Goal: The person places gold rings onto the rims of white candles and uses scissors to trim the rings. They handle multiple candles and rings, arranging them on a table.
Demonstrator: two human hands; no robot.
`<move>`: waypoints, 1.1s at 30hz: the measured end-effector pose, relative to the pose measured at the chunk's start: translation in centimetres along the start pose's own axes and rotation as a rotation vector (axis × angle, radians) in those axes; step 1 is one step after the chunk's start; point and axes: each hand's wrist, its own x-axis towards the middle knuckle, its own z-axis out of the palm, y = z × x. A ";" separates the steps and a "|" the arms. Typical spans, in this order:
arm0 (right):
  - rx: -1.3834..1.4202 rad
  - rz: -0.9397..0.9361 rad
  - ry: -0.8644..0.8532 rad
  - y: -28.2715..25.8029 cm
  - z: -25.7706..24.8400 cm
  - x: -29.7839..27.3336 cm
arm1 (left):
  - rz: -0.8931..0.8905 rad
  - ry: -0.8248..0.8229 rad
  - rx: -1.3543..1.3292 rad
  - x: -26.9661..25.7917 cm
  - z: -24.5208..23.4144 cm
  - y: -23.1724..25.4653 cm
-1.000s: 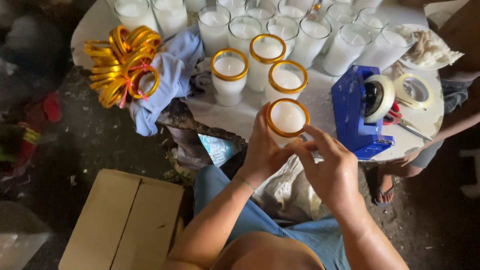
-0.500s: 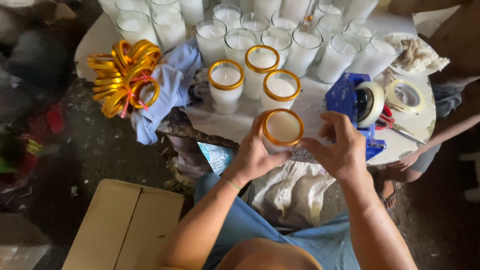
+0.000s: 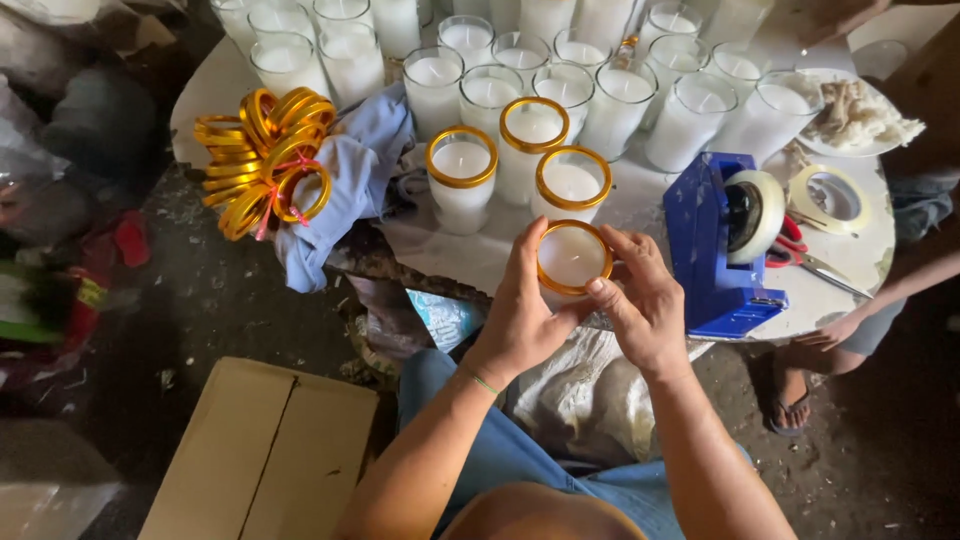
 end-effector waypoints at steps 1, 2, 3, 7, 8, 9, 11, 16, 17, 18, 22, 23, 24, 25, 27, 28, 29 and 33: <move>0.005 0.000 -0.002 0.1 0.1 0.0 | -0.001 0.002 0.005 -0.1 0.1 -0.4; 0.009 0.006 -0.003 0.0 0.1 -0.1 | -0.002 0.005 0.009 -0.2 0.2 -0.7; 0.012 0.006 -0.001 0.0 0.1 0.0 | 0.002 0.006 0.011 -0.1 0.4 -1.0; 0.024 -0.014 -0.033 0.5 -0.2 -0.3 | 0.036 0.034 -0.012 -0.5 0.1 -1.4; -0.032 -0.001 -0.056 0.7 -0.3 -0.6 | 0.058 0.066 0.010 -0.7 -0.2 -2.1; -0.089 0.009 -0.075 1.0 -0.5 -0.8 | 0.085 0.096 0.031 -0.7 -0.5 -2.8; -0.057 0.014 -0.055 2.2 -0.3 -1.5 | 0.105 0.201 0.121 -0.4 -1.9 -3.6; -0.118 0.109 0.007 1.9 0.9 -1.2 | 0.039 0.261 0.284 -0.4 -4.9 -4.4; -0.165 0.185 0.008 1.2 1.3 -0.7 | 0.014 0.247 0.292 -0.3 -5.1 -5.0; -0.212 0.261 0.008 0.5 1.8 -0.2 | -0.011 0.233 0.301 -0.3 -5.4 -5.7; -0.249 0.302 0.060 3.4 2.0 1.3 | -0.051 0.215 0.294 1.0 -4.9 -7.4; -0.298 0.321 0.070 4.9 1.7 1.5 | -0.095 0.217 0.350 1.4 -4.7 -7.3; -0.347 0.340 0.081 6.5 1.3 1.7 | -0.139 0.218 0.406 1.8 -4.6 -7.3; -0.353 0.338 0.088 6.2 1.2 2.3 | -0.134 0.215 0.399 2.2 -4.4 -7.6; -0.367 0.420 0.054 5.6 0.9 3.4 | -0.128 0.212 0.424 3.1 -4.0 -8.2; -0.372 0.420 0.058 5.8 0.3 3.9 | -0.126 0.210 0.419 3.1 -3.8 -8.0; -0.480 0.298 0.027 6.1 -0.3 4.5 | -0.098 0.226 0.421 3.2 -3.6 -7.9; -0.742 -0.042 0.077 5.1 -2.1 7.9 | -0.062 0.245 0.441 3.3 -3.5 -7.5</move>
